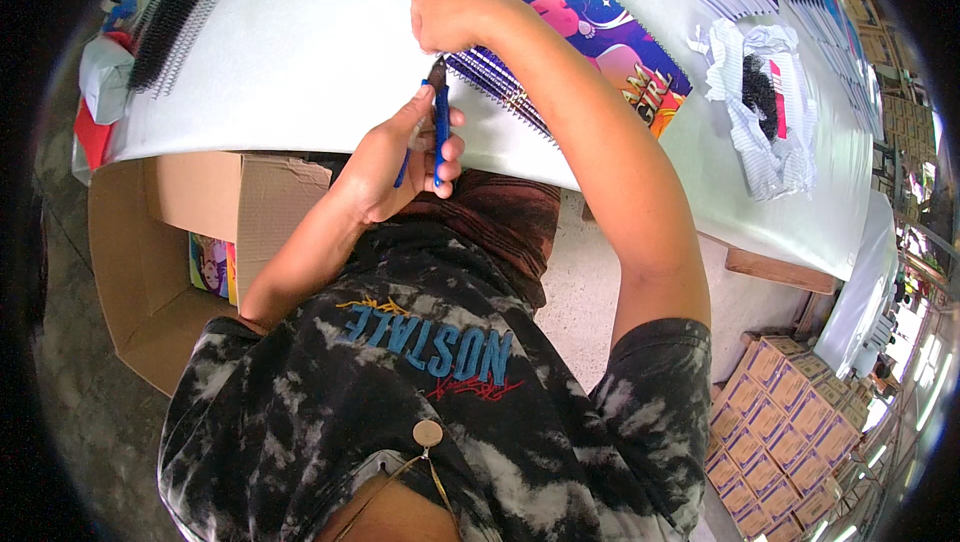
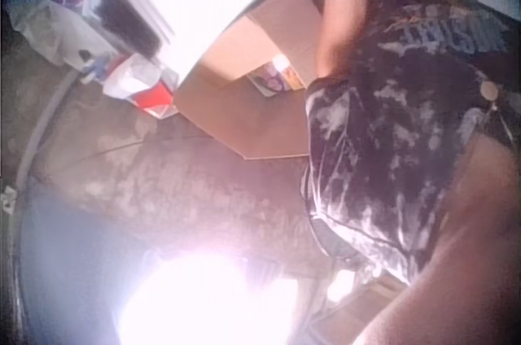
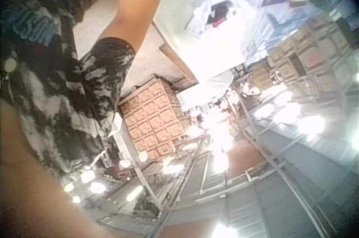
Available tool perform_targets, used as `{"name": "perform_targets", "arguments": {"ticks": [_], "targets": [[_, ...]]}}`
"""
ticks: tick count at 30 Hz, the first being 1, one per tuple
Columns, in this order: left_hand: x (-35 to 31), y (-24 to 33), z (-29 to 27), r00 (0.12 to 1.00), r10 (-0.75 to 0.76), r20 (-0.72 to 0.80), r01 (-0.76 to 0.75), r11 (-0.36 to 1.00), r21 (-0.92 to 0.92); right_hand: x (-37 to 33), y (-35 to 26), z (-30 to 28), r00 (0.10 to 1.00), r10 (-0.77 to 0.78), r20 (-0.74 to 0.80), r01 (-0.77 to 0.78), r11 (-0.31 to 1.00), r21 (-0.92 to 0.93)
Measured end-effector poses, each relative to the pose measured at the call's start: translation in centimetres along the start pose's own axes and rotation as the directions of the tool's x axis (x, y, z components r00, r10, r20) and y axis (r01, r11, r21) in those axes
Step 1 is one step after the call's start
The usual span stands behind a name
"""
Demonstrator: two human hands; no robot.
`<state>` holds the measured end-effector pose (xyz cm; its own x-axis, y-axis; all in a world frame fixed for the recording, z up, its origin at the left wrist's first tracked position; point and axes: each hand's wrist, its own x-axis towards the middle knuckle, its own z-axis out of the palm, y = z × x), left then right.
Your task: The person inserts spiral wire bindings into the holes of notebook covers and pages. They use pliers to bend the wire ends into loops to secure the binding. The person handles multiple notebooks, stacking the finished ones on the table.
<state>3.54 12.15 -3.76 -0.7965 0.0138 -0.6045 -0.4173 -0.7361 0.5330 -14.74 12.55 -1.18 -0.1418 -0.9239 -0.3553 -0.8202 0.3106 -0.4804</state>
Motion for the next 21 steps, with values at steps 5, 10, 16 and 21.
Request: {"name": "perform_targets", "arguments": {"ticks": [5, 10, 16, 21], "targets": [[0.5, 0.3, 0.0, 0.989, 0.012, 0.148, -0.009, 1.0, -0.02, -0.1, 0.4, -0.1, 0.998, -0.055, 0.009, 0.054, 0.996, 0.073], [2.4, -0.8, -3.6, 0.908, 0.07, 0.413, 0.051, 0.96, -0.275, 0.0, 0.9, -0.3, 0.991, -0.134, 0.009, 0.131, 0.979, 0.158], [0.1, 1.0, -0.6, 0.989, 0.01, 0.147, -0.026, 0.994, 0.107, 0.0, 1.7, -0.1, 0.988, -0.15, -0.025, 0.151, 0.966, 0.212], [0.7, 1.2, -0.5, 0.984, 0.071, 0.165, -0.085, 0.993, 0.076, -0.1, 1.8, -0.5, 0.986, -0.168, -0.014, 0.166, 0.95, 0.263]]}}
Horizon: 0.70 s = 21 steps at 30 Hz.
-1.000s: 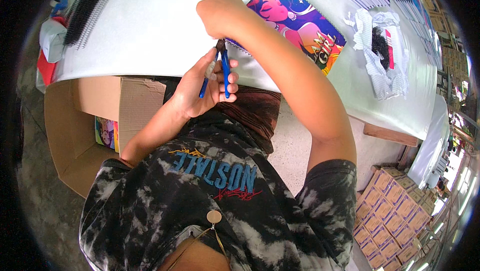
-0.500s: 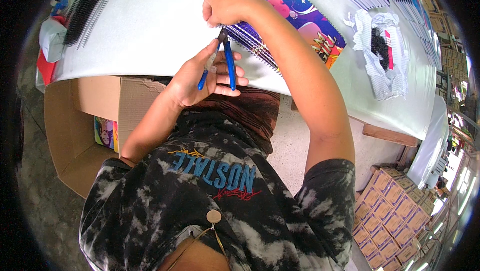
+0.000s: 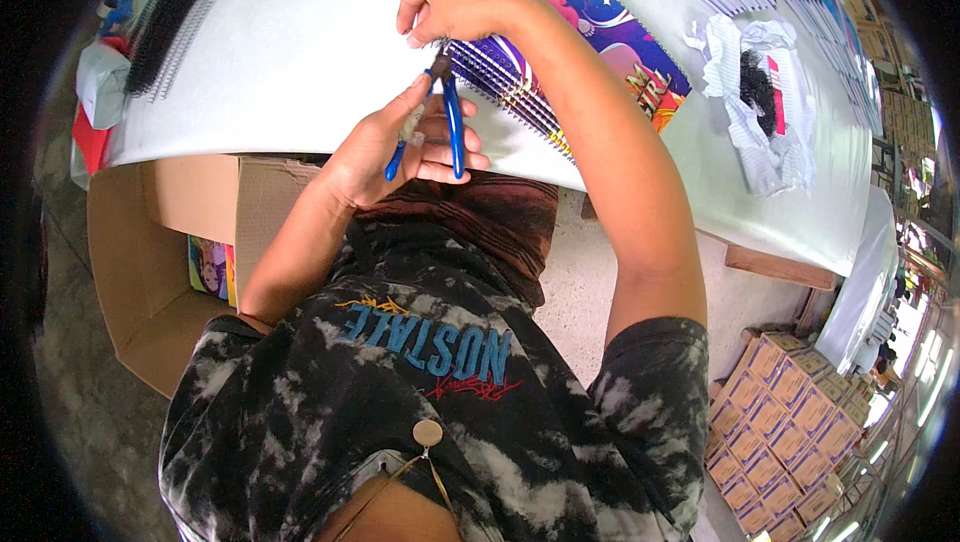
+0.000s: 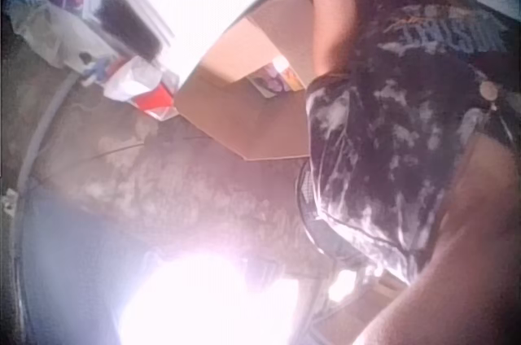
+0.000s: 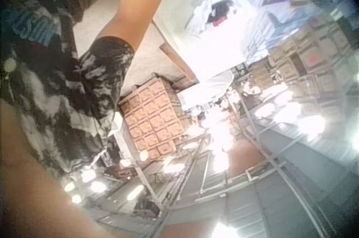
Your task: The person inserts spiral wire bindings into the holes of notebook covers and pages. They use pliers to bend the wire ends into loops to secure the binding. The person handles multiple notebooks, stacking the finished ones on the table.
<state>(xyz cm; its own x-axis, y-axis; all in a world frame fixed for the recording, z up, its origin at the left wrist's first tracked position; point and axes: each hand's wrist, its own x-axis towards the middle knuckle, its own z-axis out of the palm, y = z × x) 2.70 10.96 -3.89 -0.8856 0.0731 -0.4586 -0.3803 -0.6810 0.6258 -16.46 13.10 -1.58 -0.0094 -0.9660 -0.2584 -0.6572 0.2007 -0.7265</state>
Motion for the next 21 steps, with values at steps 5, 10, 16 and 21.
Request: {"name": "perform_targets", "arguments": {"ticks": [5, 10, 16, 21], "targets": [[-0.3, 0.6, -0.2, 0.999, -0.033, 0.041, 0.034, 0.999, -0.02, -0.1, 0.2, 0.2, 1.0, 0.011, -0.027, -0.01, 1.0, 0.016], [0.0, 0.7, 0.0, 0.998, -0.055, 0.001, 0.055, 0.997, -0.045, -0.1, 0.3, 0.2, 0.999, -0.001, -0.036, 0.001, 1.0, 0.014], [0.2, 0.5, -0.4, 0.998, -0.05, -0.029, 0.049, 0.998, -0.033, -0.2, 0.3, 0.1, 0.999, -0.021, -0.04, 0.023, 0.998, 0.056], [-0.1, 0.7, 1.2, 0.988, -0.053, -0.146, 0.052, 0.999, -0.011, -0.2, 0.3, 0.4, 0.997, -0.041, -0.06, 0.045, 0.996, 0.071]]}}
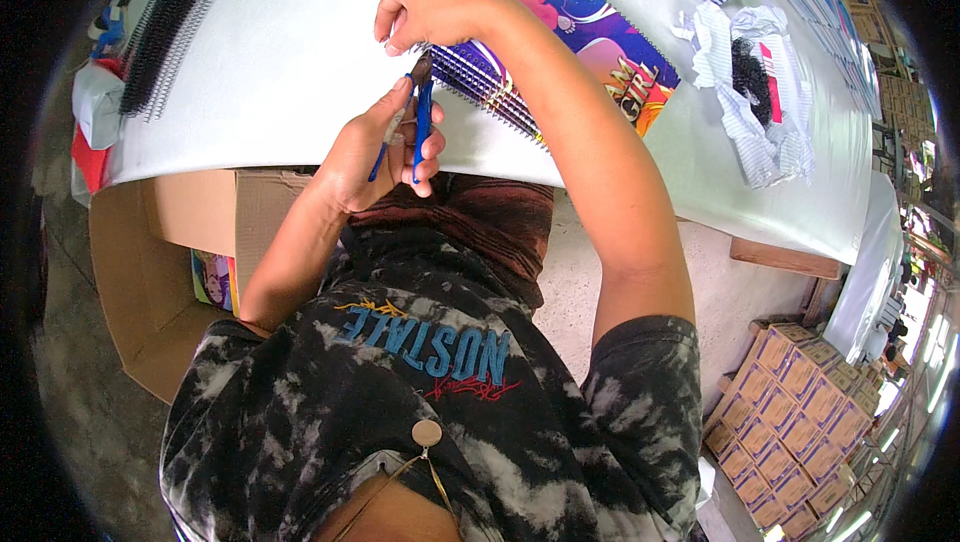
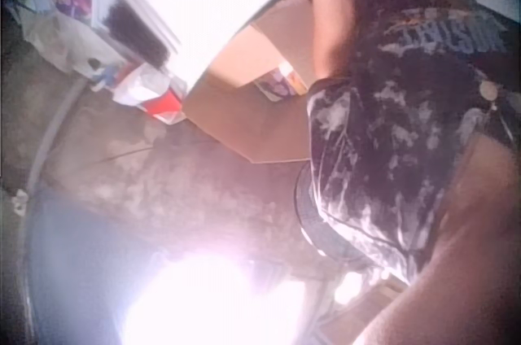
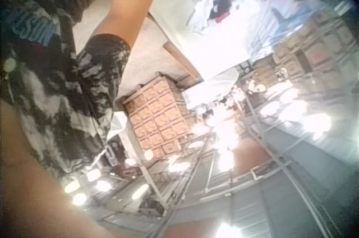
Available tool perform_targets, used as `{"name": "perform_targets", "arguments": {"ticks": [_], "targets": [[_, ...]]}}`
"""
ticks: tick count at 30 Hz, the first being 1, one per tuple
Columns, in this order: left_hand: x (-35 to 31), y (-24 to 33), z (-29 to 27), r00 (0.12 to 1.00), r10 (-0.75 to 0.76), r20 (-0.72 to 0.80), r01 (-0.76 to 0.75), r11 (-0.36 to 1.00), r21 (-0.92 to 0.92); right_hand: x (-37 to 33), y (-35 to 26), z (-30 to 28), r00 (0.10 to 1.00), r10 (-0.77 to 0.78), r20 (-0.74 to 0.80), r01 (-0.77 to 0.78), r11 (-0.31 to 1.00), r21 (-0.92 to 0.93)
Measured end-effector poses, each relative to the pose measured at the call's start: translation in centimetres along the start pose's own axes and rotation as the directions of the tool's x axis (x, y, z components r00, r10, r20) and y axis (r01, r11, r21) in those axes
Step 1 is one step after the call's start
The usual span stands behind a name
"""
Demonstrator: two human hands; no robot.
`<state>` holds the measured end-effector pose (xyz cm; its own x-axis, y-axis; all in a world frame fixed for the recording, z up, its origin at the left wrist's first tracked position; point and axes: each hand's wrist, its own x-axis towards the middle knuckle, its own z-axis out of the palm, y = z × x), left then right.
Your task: The person inserts spiral wire bindings into the holes of notebook covers and pages. They use pliers to bend the wire ends into loops to secure the binding. The person handles multiple notebooks, stacking the finished ones on the table.
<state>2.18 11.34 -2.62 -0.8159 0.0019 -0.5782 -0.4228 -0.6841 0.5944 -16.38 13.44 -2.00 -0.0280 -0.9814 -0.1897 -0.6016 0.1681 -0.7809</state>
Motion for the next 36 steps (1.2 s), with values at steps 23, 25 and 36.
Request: {"name": "perform_targets", "arguments": {"ticks": [23, 25, 36], "targets": [[-0.5, 0.7, 0.5, 0.998, 0.006, 0.056, -0.009, 0.998, 0.057, -0.2, 0.2, 0.1, 0.997, -0.016, -0.08, 0.015, 1.0, -0.015], [-0.5, 0.9, 1.0, 1.0, 0.019, 0.006, -0.02, 0.999, 0.04, -0.1, 0.1, 0.1, 0.997, -0.016, -0.08, 0.015, 1.0, -0.013], [-1.1, 0.2, -0.1, 0.989, 0.019, 0.148, -0.03, 0.997, 0.075, 0.0, 2.4, -0.7, 0.836, -0.051, -0.546, 0.28, 0.896, 0.344]]}}
